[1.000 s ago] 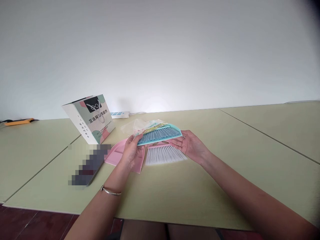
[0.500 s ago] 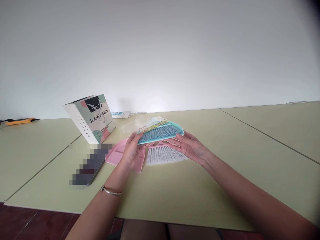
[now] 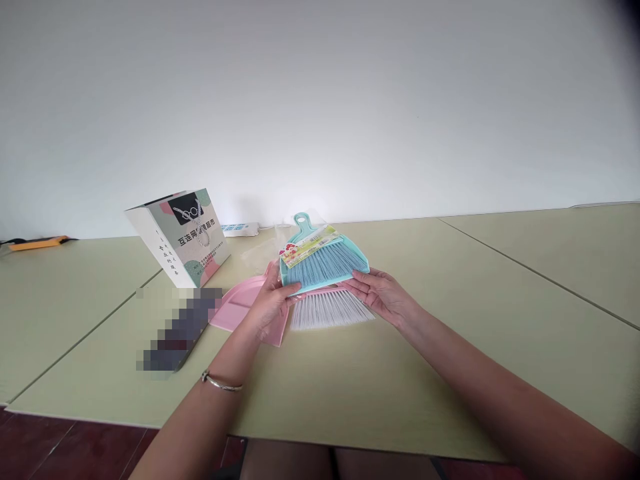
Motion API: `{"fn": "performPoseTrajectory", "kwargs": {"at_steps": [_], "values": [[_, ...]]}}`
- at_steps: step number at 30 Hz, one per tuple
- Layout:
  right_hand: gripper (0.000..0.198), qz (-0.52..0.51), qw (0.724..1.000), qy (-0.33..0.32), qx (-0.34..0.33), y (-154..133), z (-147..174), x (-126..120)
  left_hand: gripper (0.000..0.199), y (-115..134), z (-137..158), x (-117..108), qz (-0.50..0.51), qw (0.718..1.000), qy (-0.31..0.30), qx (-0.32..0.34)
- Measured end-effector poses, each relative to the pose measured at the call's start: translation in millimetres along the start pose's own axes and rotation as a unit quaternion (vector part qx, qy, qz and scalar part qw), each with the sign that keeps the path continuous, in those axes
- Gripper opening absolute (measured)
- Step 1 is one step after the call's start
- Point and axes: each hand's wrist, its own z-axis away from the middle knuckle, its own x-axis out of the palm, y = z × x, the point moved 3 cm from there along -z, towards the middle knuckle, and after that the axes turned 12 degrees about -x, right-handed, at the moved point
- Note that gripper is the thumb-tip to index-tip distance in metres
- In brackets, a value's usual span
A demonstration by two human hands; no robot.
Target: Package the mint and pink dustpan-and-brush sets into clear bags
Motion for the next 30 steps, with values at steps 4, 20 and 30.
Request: {"fn": "performPoseTrajectory", "kwargs": {"at_steps": [4, 20, 30], "values": [[0.014, 0.0, 0.999, -0.037, -0.002, -6, 3, 5, 0.07, 3, 3, 3, 0.029, 0.999, -0.009, -0.022], [0.017, -0.046, 0.998, 0.045, -0.024, -30, 20, 16, 0.045, 8, 17, 16, -0.056, 0.994, -0.075, -0.054], [0.021, 0.01, 0.986, 0.167, -0.011, -13, 98, -4, 0.074, -13, 90, 33, -0.149, 0.985, -0.04, -0.072]]}}
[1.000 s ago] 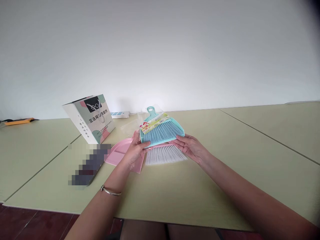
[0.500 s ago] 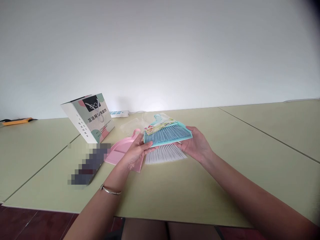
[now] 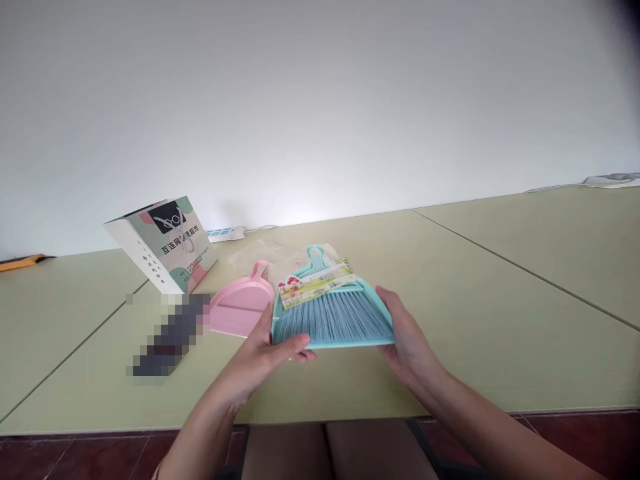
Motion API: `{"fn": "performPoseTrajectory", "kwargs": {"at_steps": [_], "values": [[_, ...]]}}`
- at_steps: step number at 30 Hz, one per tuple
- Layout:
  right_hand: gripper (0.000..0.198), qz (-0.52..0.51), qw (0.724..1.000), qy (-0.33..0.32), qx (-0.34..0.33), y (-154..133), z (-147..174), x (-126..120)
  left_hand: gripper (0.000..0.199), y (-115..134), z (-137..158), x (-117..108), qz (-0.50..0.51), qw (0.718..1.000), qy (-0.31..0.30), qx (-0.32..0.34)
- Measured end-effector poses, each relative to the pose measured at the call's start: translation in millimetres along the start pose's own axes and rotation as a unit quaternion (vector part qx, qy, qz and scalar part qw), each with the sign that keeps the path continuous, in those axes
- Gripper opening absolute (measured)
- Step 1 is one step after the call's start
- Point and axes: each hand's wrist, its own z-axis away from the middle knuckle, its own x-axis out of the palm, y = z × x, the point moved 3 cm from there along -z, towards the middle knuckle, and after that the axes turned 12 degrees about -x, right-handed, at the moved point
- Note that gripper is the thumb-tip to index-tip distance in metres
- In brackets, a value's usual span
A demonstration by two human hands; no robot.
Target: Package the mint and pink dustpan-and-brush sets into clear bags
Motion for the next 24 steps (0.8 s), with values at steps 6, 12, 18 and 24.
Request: {"fn": "performPoseTrajectory", "kwargs": {"at_steps": [6, 12, 18, 24], "values": [[0.024, 0.02, 0.998, -0.052, 0.042, 4, 30, -13, 0.091, -33, 33, 11, 0.05, 0.996, 0.049, -0.047], [0.025, 0.066, 0.982, -0.161, 0.078, -12, 15, -29, 0.094, -46, 38, 16, 0.117, 0.988, 0.077, -0.066], [0.023, 0.208, 0.945, -0.246, 0.057, -17, 9, -24, 0.092, -62, 41, 2, 0.131, 0.983, 0.065, -0.115], [0.017, 0.434, 0.853, -0.251, -0.142, -15, 15, -25, 0.086, -80, 49, 2, 0.173, 0.968, 0.142, -0.115]]}}
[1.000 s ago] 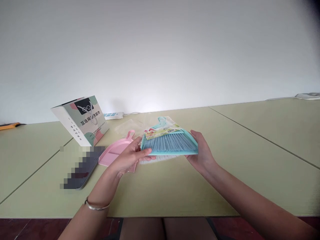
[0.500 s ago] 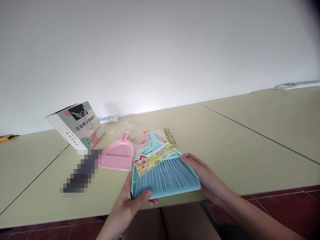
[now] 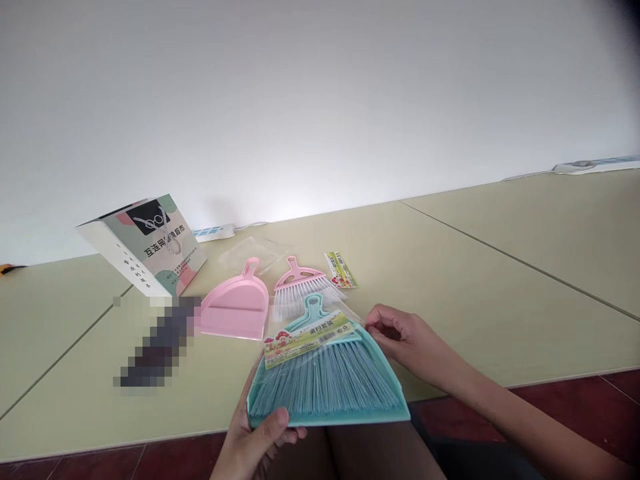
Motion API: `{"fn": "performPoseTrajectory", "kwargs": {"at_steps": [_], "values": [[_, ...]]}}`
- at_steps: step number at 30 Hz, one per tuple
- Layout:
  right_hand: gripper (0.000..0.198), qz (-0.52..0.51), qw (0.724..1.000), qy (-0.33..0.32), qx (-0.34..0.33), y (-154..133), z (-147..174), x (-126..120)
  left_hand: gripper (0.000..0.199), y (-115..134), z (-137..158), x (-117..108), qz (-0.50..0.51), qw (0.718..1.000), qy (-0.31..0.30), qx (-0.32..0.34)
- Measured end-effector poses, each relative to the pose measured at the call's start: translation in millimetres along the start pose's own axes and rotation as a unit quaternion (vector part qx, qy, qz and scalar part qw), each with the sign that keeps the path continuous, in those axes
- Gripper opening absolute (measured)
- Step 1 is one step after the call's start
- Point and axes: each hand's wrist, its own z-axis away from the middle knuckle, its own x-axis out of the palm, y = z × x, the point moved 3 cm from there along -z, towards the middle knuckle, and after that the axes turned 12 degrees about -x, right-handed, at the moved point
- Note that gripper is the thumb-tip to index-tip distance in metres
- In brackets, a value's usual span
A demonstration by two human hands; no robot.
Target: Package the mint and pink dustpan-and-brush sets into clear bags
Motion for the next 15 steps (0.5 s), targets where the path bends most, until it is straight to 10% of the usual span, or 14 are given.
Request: {"fn": "performPoseTrajectory", "kwargs": {"at_steps": [4, 15], "values": [[0.016, 0.134, 0.987, 0.073, -0.052, 4, 2, -3, 0.088, -13, 1, 11, 0.048, 0.994, 0.041, 0.091], [0.045, -0.257, 0.964, 0.028, 0.061, 7, 38, 6, 0.063, -27, 4, 25, 0.053, 0.969, 0.17, 0.173]]}}
